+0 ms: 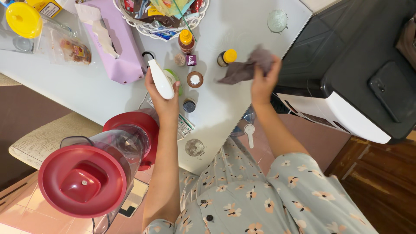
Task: The person cleans a cluttered dining table using a spray bottle and a cloth. They move various items including a blender, food containers, and snack boxes to wipe the surface underneath, then return the items to the table.
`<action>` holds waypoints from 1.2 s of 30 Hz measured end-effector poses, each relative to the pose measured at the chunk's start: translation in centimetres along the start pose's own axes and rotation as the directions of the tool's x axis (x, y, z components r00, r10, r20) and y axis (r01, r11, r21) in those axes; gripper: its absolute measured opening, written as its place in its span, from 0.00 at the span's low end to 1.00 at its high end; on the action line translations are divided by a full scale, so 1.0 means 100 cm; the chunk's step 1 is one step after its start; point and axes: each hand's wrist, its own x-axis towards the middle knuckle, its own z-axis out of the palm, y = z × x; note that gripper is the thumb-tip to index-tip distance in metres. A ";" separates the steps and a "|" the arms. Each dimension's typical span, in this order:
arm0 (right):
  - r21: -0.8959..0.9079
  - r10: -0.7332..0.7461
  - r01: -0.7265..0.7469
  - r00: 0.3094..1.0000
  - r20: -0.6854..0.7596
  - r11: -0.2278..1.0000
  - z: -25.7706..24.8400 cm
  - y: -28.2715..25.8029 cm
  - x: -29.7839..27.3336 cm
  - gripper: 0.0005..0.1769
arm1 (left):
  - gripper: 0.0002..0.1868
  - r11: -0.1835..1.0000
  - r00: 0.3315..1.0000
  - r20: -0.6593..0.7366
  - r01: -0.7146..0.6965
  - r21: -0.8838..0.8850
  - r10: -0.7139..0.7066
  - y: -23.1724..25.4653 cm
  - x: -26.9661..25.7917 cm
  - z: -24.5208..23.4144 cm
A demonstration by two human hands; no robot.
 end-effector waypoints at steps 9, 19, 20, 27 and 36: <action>-0.110 -0.208 0.318 0.807 0.553 0.942 0.050 -0.099 -0.022 0.26 | 0.48 0.989 0.992 -0.123 0.041 0.141 -0.024 -0.001 -0.110 0.007; -0.077 -0.242 0.412 0.665 0.706 0.908 0.056 -0.104 -0.062 0.25 | 0.40 0.949 0.996 0.021 0.080 0.305 -0.091 -0.027 -0.107 0.020; -0.073 -0.235 0.416 0.641 0.730 0.907 0.053 -0.105 -0.070 0.27 | 0.32 0.943 0.992 0.060 0.083 0.322 -0.107 -0.030 -0.103 0.020; -0.253 -0.002 0.243 0.726 0.688 0.937 0.065 -0.070 -0.107 0.20 | 0.26 0.919 0.995 0.045 0.069 0.389 -0.093 -0.059 -0.110 0.025; -0.488 0.264 0.015 0.826 0.497 0.873 0.009 0.007 -0.094 0.20 | 0.33 0.968 0.981 0.111 0.136 0.211 -0.162 -0.042 -0.098 0.018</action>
